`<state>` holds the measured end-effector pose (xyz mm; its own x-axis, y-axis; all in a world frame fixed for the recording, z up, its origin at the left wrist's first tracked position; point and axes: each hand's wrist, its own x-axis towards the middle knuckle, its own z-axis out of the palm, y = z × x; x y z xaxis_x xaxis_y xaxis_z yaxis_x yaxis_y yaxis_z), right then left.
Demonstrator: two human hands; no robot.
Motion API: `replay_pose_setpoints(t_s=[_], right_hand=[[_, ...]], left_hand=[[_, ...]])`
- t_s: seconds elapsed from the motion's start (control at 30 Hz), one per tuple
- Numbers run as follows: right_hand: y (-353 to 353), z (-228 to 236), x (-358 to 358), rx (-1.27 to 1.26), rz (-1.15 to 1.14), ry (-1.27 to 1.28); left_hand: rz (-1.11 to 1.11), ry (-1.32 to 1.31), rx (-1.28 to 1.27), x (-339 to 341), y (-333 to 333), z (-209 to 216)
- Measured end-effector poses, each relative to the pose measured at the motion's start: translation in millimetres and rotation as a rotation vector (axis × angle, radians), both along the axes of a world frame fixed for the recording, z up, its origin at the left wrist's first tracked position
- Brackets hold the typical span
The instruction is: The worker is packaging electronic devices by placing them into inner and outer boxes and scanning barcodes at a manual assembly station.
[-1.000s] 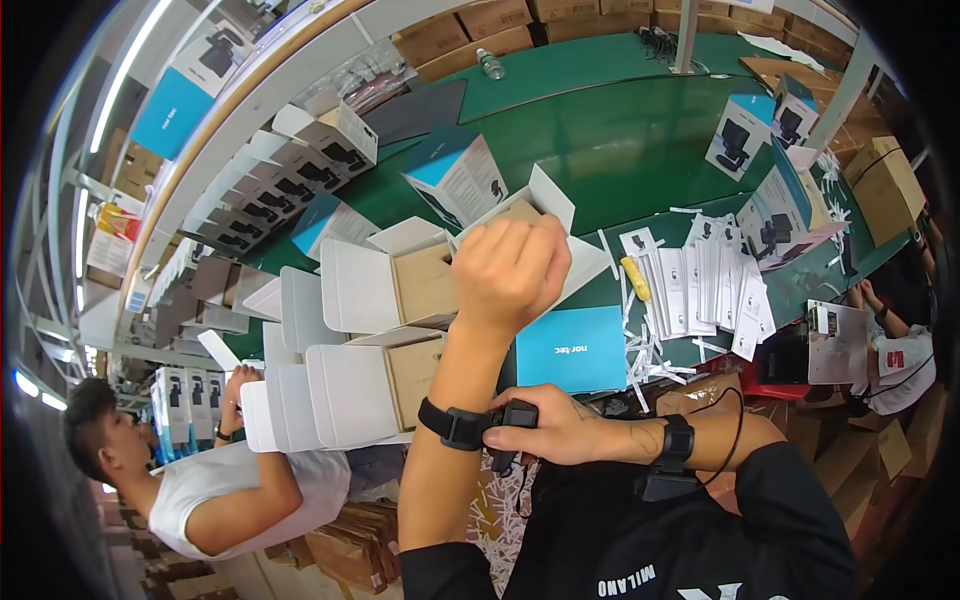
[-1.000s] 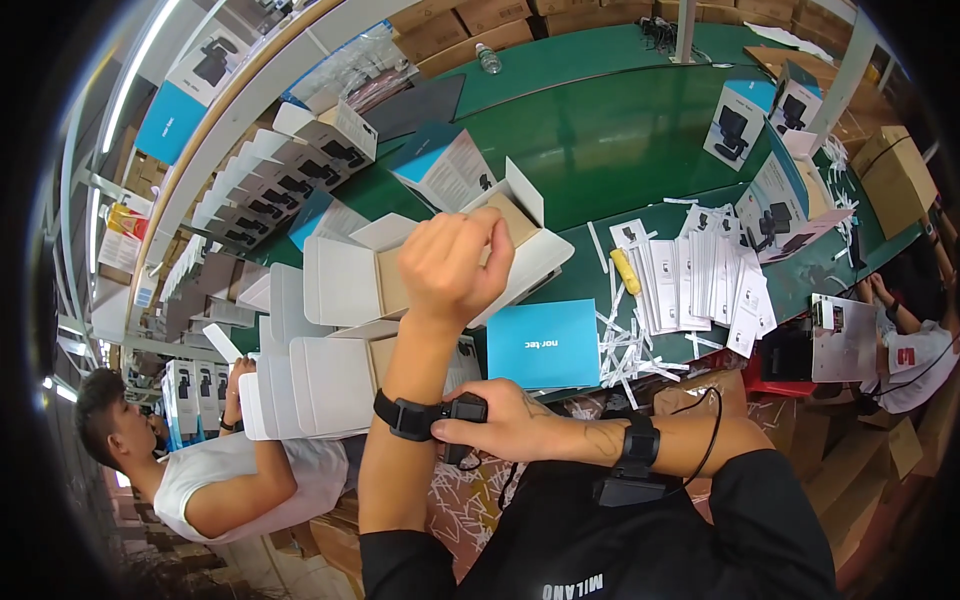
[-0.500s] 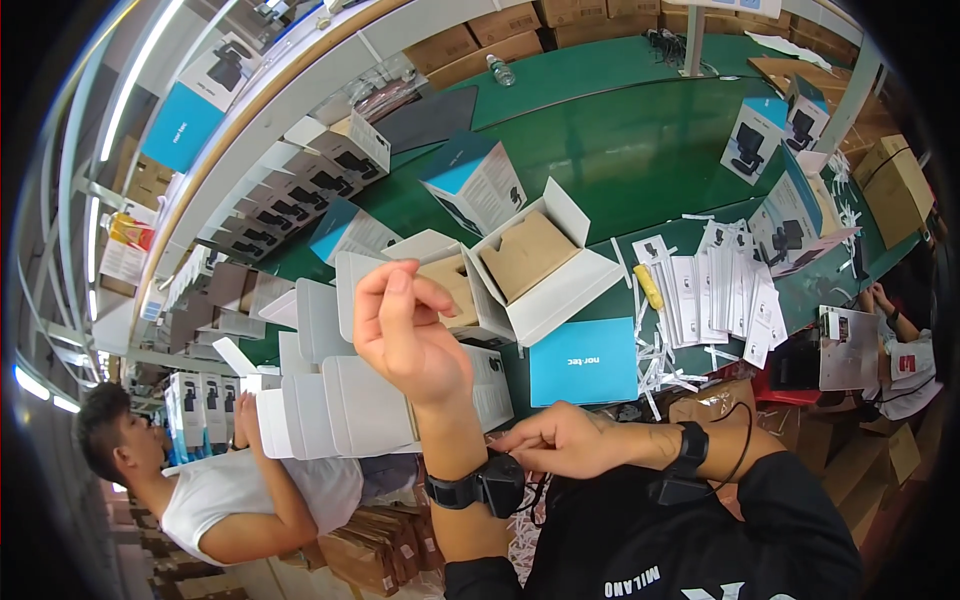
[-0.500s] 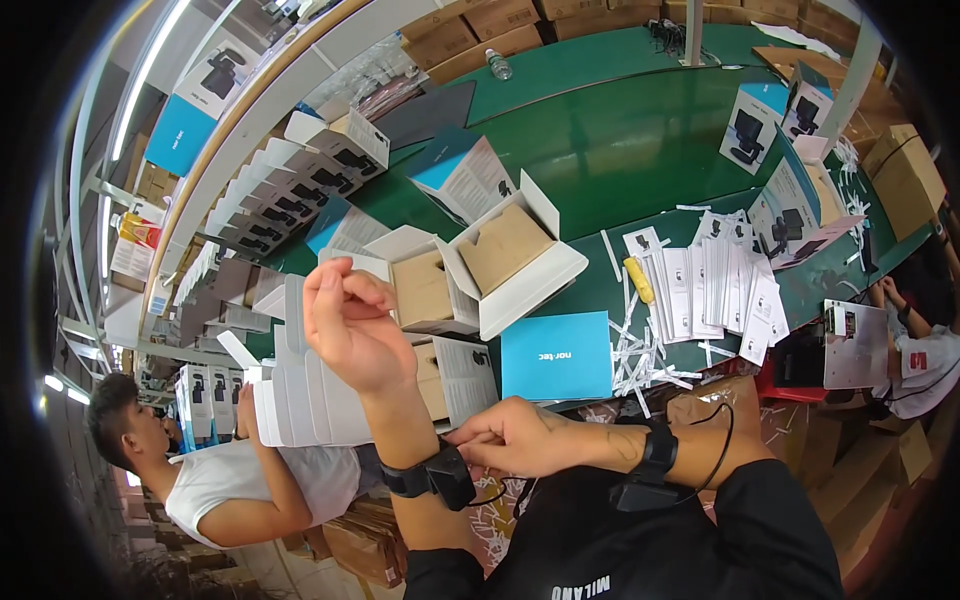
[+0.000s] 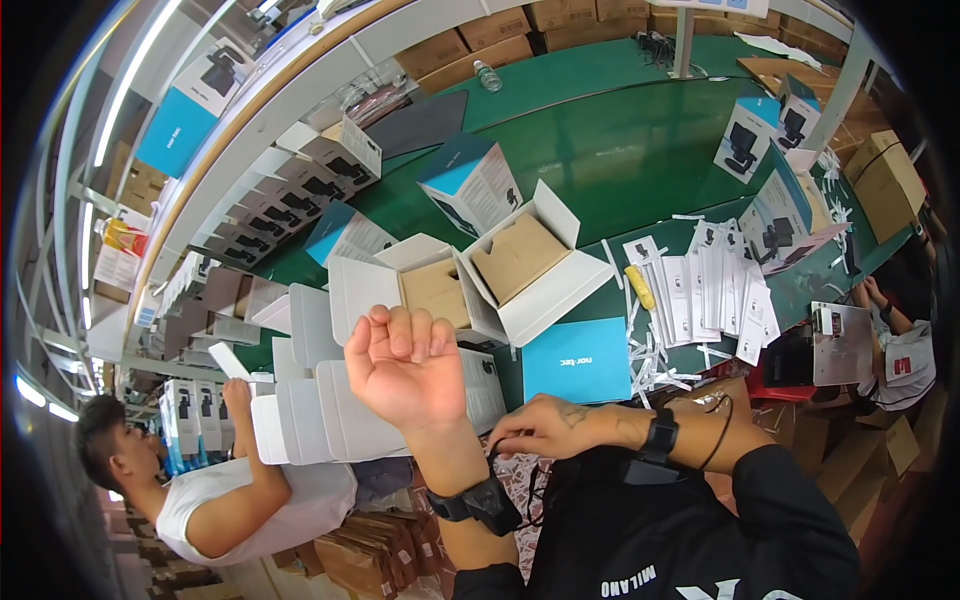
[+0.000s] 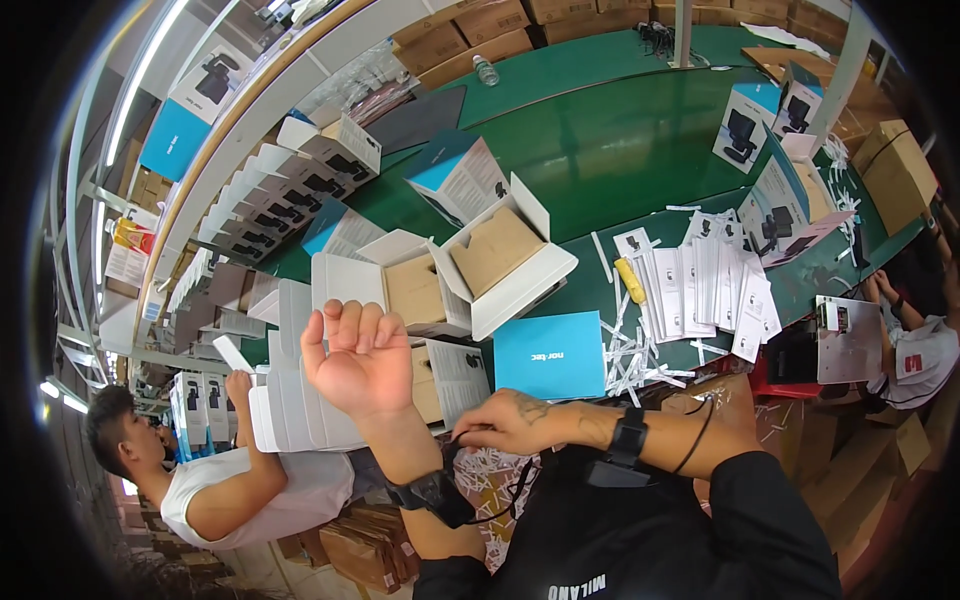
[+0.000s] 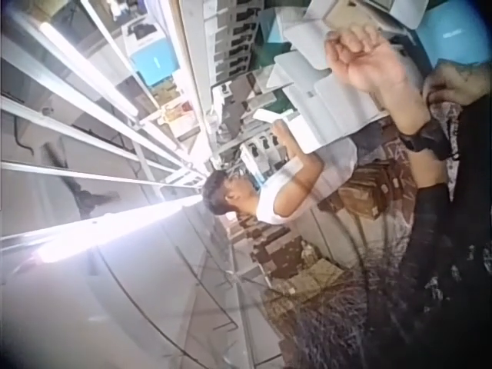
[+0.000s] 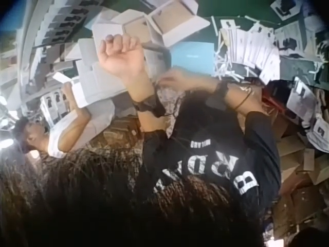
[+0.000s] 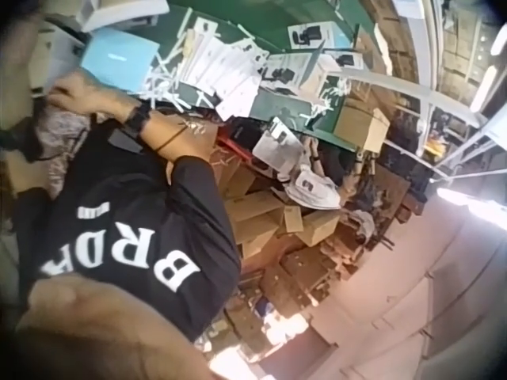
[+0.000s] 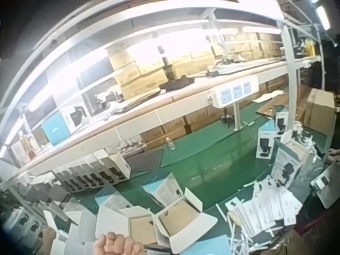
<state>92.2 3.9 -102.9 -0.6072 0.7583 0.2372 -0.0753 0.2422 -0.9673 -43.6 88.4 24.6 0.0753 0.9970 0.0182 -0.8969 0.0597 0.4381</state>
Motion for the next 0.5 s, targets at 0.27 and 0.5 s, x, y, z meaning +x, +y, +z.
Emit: replay_pose_setpoints(t_s=[0.27,0.5], right_hand=[[-17,7,-27,-0.186,0.024,-0.064],[-52,-27,-39,-0.634,0.308,0.552]], left_hand=[[0.023,0.019,0.093,9,-14,-13],[0.1,0.095,0.179,12,-22,-27]])
